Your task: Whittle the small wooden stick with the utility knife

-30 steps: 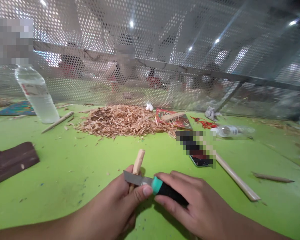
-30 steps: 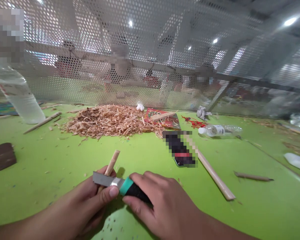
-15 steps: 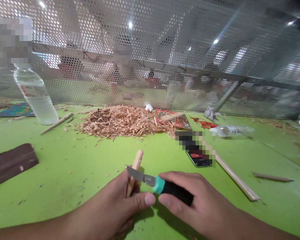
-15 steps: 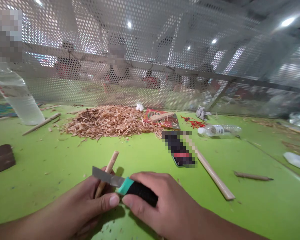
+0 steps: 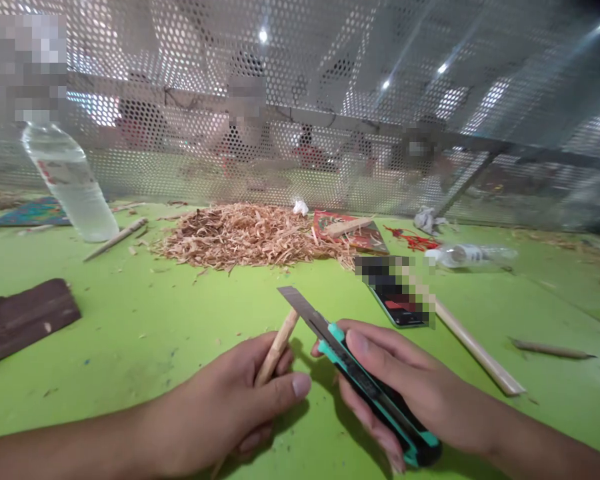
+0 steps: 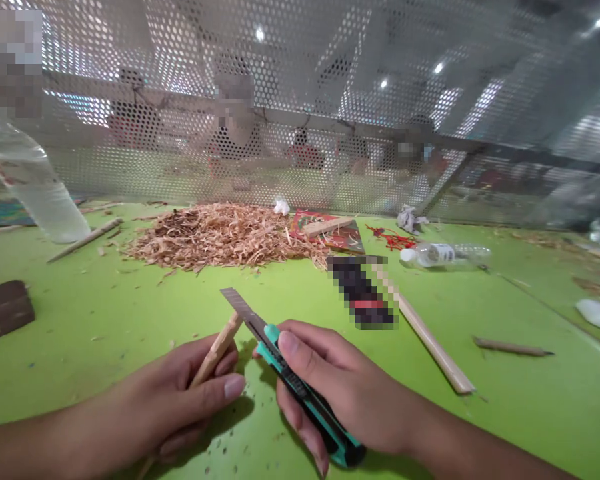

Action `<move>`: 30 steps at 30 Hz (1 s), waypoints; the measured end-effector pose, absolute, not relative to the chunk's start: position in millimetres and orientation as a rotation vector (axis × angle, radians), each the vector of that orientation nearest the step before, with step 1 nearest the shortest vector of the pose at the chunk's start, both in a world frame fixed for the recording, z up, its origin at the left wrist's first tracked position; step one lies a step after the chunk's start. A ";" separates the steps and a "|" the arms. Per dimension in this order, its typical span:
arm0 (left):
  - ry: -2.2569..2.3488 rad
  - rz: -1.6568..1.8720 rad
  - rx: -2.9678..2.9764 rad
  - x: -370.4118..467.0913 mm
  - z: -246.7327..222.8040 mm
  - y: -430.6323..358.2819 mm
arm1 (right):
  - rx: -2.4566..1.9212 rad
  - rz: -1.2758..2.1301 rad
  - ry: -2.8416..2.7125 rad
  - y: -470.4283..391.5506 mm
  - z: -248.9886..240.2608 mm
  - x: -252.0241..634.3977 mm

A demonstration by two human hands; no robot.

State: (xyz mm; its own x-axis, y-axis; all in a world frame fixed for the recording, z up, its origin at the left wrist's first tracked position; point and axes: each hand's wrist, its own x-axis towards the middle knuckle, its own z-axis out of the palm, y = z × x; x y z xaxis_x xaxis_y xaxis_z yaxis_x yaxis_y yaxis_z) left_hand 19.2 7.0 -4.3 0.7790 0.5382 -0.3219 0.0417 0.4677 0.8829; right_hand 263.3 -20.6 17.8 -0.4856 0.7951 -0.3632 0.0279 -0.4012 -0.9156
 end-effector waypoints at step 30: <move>0.542 0.311 1.068 15.2 -12.4 14.8 | -1.520 1.191 -2.247 -19.5 40.9 262.2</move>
